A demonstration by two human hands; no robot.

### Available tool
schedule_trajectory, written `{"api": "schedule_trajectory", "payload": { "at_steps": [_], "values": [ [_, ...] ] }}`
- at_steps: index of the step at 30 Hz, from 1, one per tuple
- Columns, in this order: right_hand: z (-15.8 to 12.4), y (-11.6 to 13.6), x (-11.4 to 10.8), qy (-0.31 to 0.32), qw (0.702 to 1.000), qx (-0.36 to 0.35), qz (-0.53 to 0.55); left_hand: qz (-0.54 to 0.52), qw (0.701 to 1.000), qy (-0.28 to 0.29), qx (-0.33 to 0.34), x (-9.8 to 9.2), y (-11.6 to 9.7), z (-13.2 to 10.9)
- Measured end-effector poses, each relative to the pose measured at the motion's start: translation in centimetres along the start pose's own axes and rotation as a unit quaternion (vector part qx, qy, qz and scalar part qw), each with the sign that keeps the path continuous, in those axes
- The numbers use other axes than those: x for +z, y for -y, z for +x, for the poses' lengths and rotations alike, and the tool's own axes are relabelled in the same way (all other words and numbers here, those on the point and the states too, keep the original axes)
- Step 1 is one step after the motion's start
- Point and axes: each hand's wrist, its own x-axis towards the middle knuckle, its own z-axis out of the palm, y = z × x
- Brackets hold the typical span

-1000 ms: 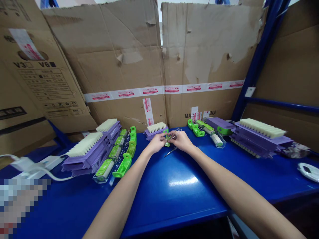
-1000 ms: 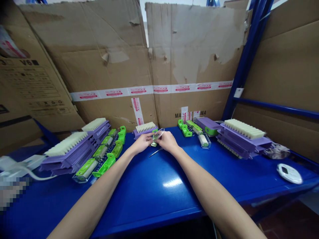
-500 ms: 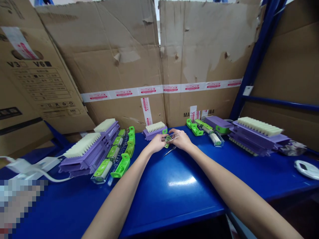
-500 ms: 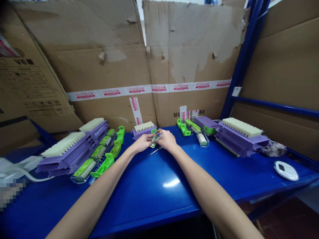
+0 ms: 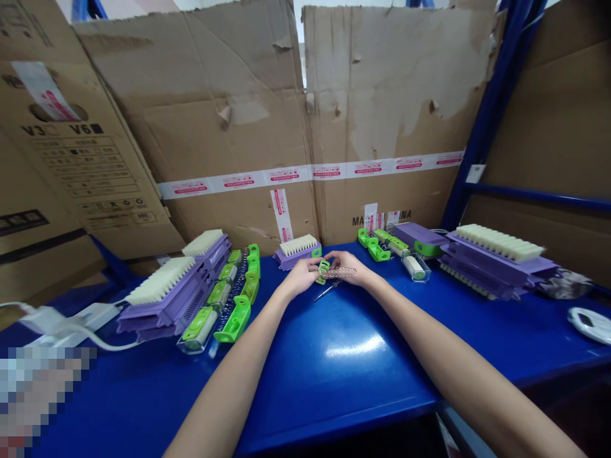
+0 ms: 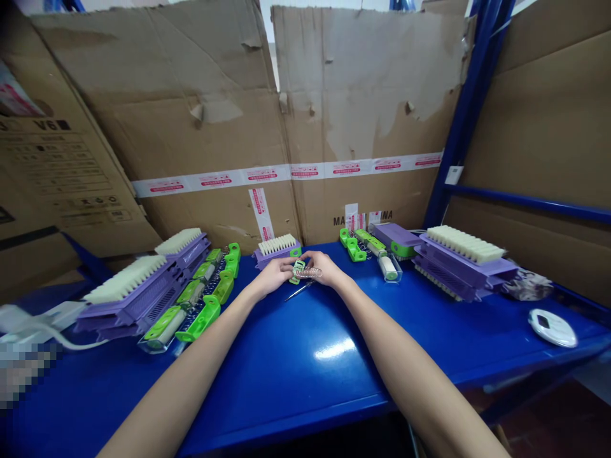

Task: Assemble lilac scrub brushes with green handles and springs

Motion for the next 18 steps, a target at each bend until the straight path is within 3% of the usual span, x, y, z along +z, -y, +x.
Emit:
{"api": "schedule_trajectory", "payload": {
  "at_steps": [13,18],
  "values": [
    [0.2,-0.5,0.7,-0.012,0.998,-0.005,0.066,-0.001,0.99,-0.139,0.003,0.2,0.3,0.2],
    [-0.2,0.9,1.0,-0.071,0.996,-0.053,0.025,-0.011,0.984,-0.177,0.013,0.4,0.5,0.3]
  ]
}}
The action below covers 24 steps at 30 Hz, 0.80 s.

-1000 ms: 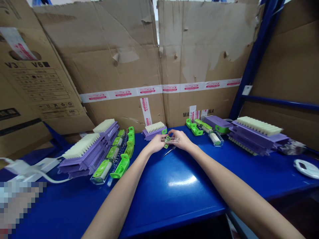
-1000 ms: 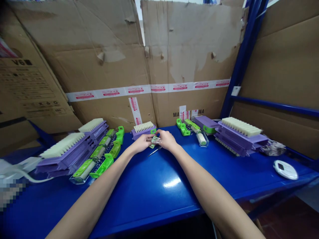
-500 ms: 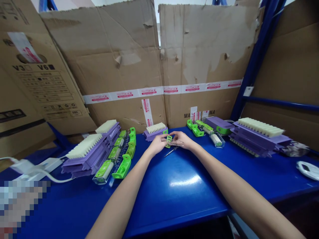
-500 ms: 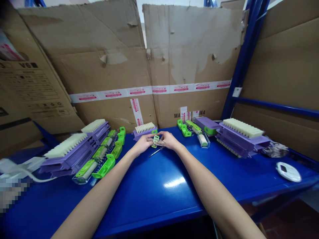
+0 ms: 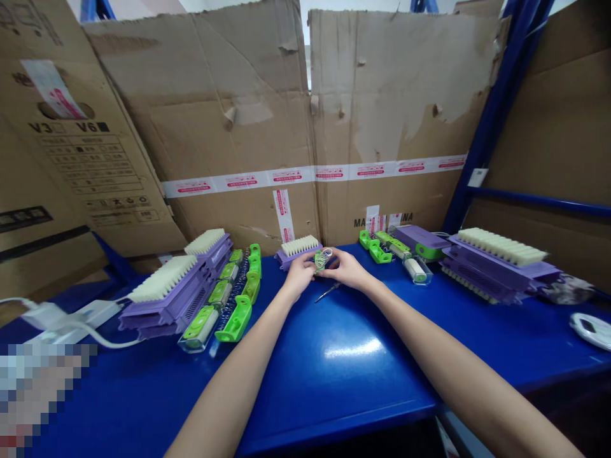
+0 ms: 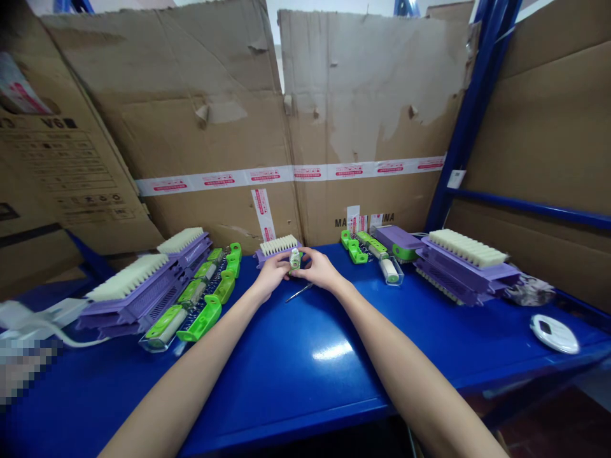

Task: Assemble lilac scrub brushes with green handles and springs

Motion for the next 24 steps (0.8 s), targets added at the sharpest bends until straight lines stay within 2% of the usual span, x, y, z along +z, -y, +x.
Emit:
{"api": "schedule_trajectory", "payload": {
  "at_steps": [4,8,14,19,24],
  "values": [
    [-0.3,1.2,0.2,-0.066,0.994,-0.084,-0.027,-0.014,0.999,-0.042,-0.008,0.3,0.2,0.0],
    [-0.3,1.6,0.2,-0.093,0.992,-0.085,-0.025,-0.028,0.998,-0.053,-0.001,0.5,0.2,-0.1],
    [0.1,1.3,0.4,-0.116,0.989,-0.042,0.083,-0.057,0.995,-0.073,-0.039,0.3,-0.5,-0.2],
    [0.3,1.8,0.5,-0.105,0.966,0.024,0.236,-0.15,0.985,-0.014,-0.089,-0.3,-1.0,-0.1],
    [0.0,2.8,0.1,-0.086,0.954,0.064,0.279,-0.213,0.974,-0.025,-0.078,-0.5,-1.3,-0.3]
  ]
}}
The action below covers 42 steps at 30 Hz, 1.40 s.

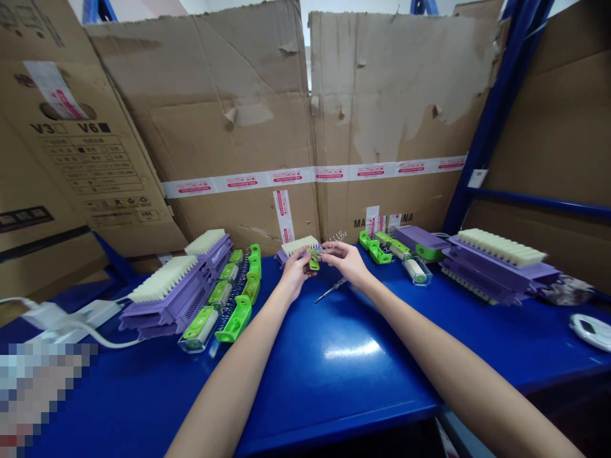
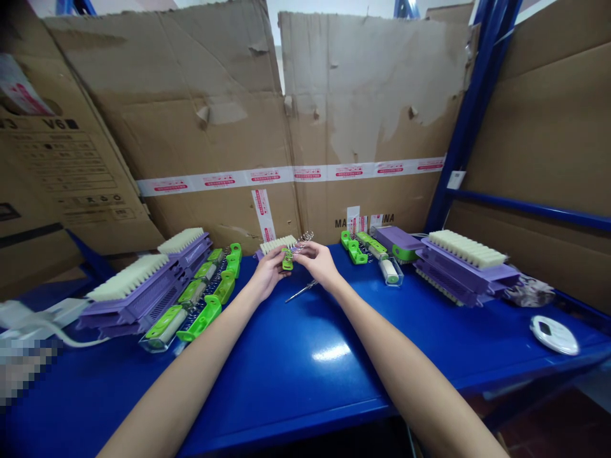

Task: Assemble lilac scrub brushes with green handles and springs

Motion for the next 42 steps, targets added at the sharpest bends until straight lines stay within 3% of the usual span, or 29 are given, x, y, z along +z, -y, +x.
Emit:
{"api": "schedule_trajectory", "payload": {
  "at_steps": [4,10,19,27,33,37,42],
  "values": [
    [-0.3,0.6,0.1,-0.004,1.0,0.012,0.008,0.005,1.0,-0.012,0.017,0.0,-0.1,-0.1],
    [0.2,0.4,0.0,-0.087,0.995,0.033,0.047,0.012,1.0,-0.007,0.025,0.1,-0.2,-0.1],
    [0.2,0.6,-0.3,-0.1,0.993,0.042,0.039,0.025,0.998,-0.003,0.059,0.0,-0.2,0.2],
    [0.6,0.4,-1.1,-0.141,0.985,0.098,0.027,0.05,0.975,-0.128,0.174,-1.2,-0.2,1.2],
    [0.7,-0.4,-1.4,-0.135,0.985,0.11,0.001,0.072,0.945,-0.219,0.234,-1.5,-0.2,1.9],
    [0.7,-0.6,-1.4,-0.131,0.984,0.123,-0.017,0.102,0.933,-0.24,0.248,-2.0,-0.1,2.1],
    [0.7,-0.8,-1.5,-0.121,0.984,0.128,-0.027,0.111,0.935,-0.221,0.254,-2.6,0.3,2.3]
  ]
}}
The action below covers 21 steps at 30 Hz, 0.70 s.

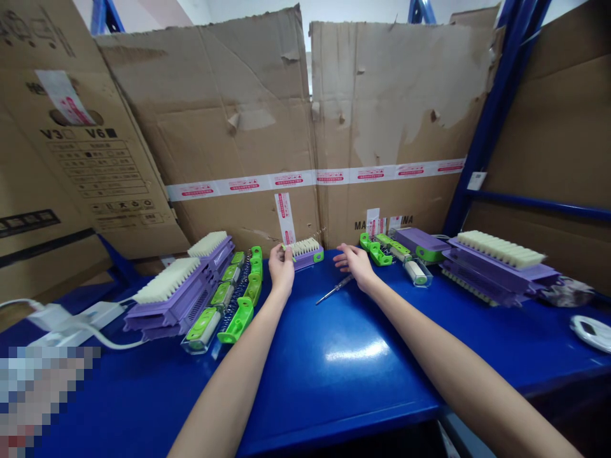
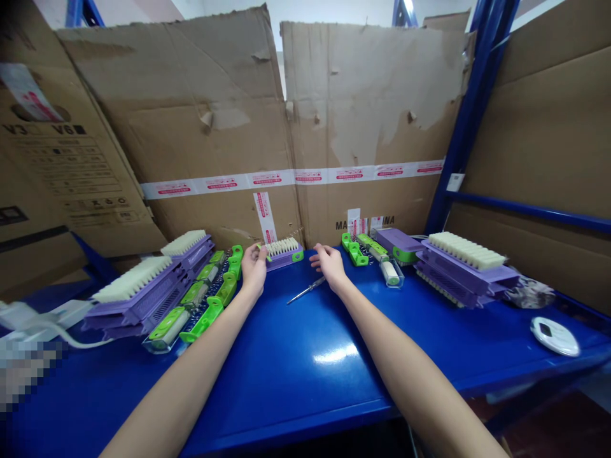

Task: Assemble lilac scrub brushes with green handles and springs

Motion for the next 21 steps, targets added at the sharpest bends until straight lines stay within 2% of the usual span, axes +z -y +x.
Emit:
{"api": "schedule_trajectory", "payload": {
  "at_steps": [6,12,21],
  "values": [
    [0.2,-0.2,-0.1,0.002,1.0,0.004,0.001,0.008,1.0,0.025,-0.004,-0.1,-0.1,0.0],
    [0.2,-0.2,-0.3,0.006,1.0,0.007,-0.004,0.001,0.997,0.063,-0.041,-0.1,0.0,0.0],
    [0.2,-0.2,-0.3,0.006,1.0,0.009,-0.002,0.008,0.999,0.022,-0.027,-0.1,1.0,0.3]
  ]
}}
